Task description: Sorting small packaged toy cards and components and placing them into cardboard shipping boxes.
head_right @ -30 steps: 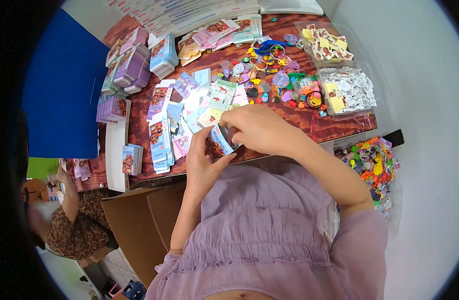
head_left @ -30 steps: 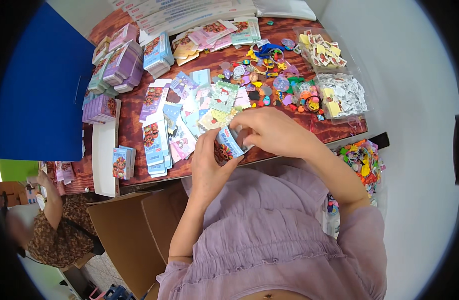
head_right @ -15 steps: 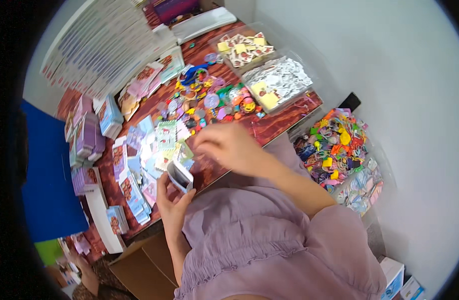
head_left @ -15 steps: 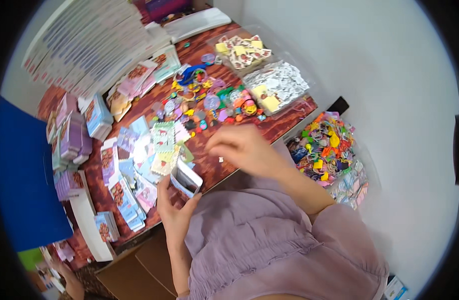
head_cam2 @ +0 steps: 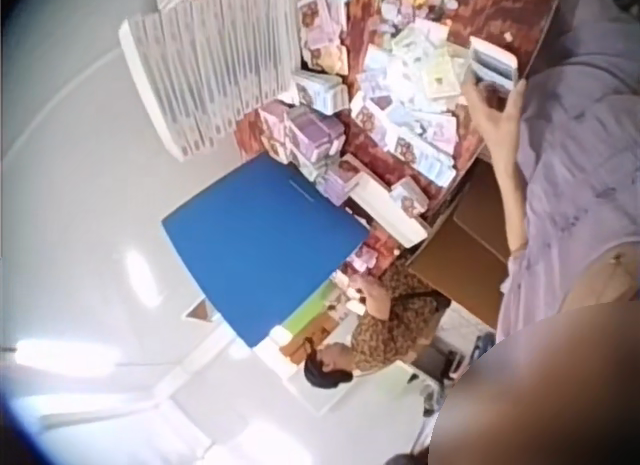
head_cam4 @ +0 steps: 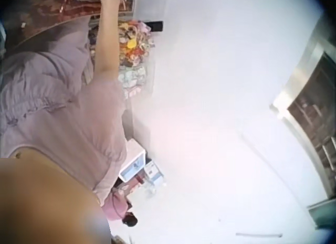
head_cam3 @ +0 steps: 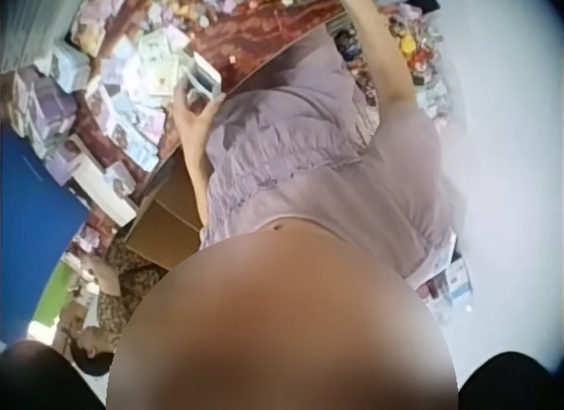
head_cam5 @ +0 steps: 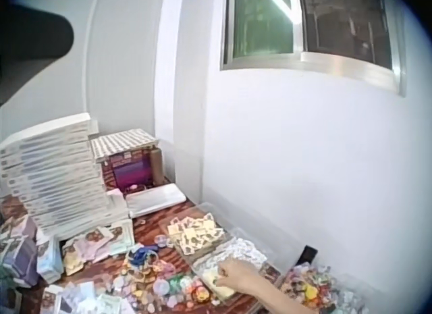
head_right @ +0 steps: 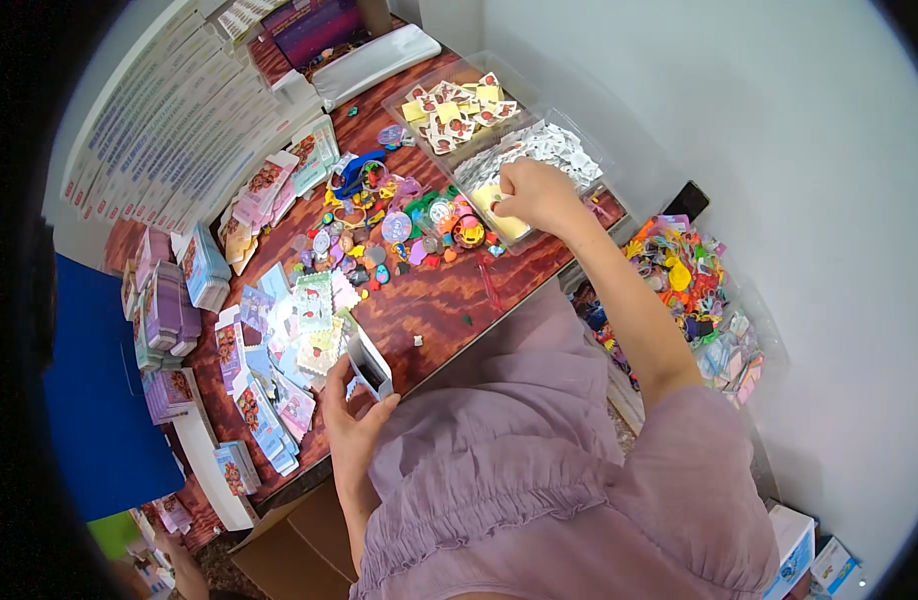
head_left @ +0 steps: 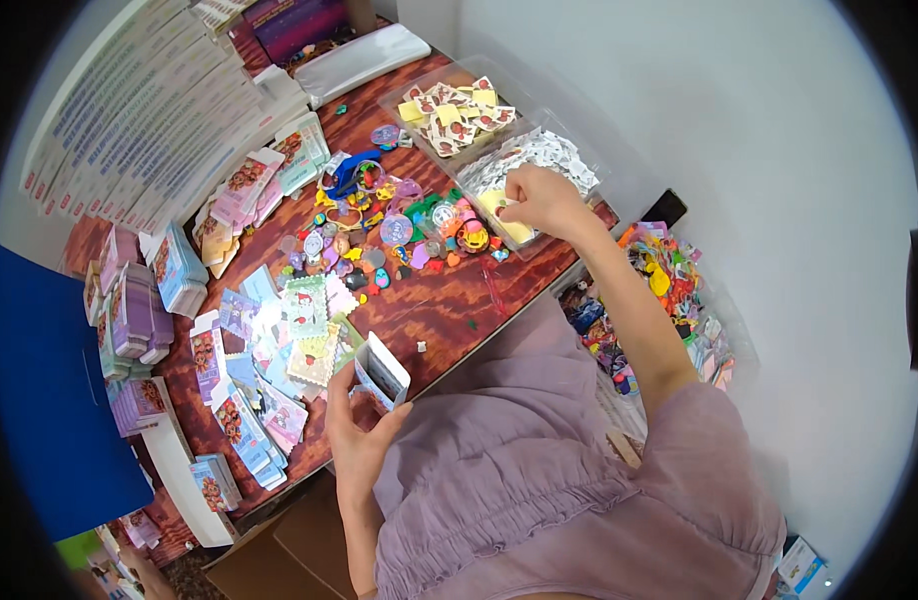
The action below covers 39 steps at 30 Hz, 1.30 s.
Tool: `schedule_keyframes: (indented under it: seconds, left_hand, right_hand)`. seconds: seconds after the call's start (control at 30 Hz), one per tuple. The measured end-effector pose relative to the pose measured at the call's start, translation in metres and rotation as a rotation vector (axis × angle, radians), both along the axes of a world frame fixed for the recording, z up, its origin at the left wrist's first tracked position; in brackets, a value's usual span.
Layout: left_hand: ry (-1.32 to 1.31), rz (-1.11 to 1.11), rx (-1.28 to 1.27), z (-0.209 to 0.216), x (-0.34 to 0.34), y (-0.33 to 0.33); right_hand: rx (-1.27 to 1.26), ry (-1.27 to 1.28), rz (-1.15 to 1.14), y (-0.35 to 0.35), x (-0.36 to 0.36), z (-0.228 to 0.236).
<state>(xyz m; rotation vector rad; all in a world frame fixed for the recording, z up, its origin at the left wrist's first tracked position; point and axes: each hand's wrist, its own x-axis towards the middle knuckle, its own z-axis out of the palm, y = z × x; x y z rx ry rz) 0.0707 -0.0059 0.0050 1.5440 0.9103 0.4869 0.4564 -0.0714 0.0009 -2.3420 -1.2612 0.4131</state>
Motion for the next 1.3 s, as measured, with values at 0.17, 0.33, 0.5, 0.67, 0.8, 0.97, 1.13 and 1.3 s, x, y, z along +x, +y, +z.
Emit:
schedule_keyframes:
  seconds: [0.17,0.33,0.5,0.67,0.8,0.97,1.13,1.3]
  left_hand:
    - [0.023,0.019,0.003,0.007,0.001,0.006]
    - [0.04,0.026,0.068,-0.001,-0.004,0.011]
    - [0.033,0.04,0.093,-0.002,-0.004,0.01]
    - [0.048,0.021,0.104,-0.005,-0.007,0.011]
    - [0.054,0.032,0.106,-0.009,-0.012,0.009]
    - [0.032,0.057,0.06,-0.011,-0.017,0.006]
    - [0.001,0.089,-0.024,-0.012,-0.023,0.006]
    - [0.007,0.086,-0.055,-0.007,-0.019,0.007]
  right_hand:
    - [0.209,0.534,-0.037,-0.011,0.015,0.0]
    - [0.285,0.562,-0.089,-0.033,0.029,0.01]
    - [0.187,0.625,-0.189,-0.036,0.03,0.039]
    - [0.124,0.439,-0.232,-0.025,0.052,0.025]
    - [0.196,0.016,-0.048,-0.002,0.033,-0.003]
    - [0.094,0.028,-0.094,-0.002,0.027,-0.013]
    - [0.203,0.159,-0.174,-0.014,0.035,-0.019]
    - [0.059,0.168,-0.061,-0.013,0.035,-0.011]
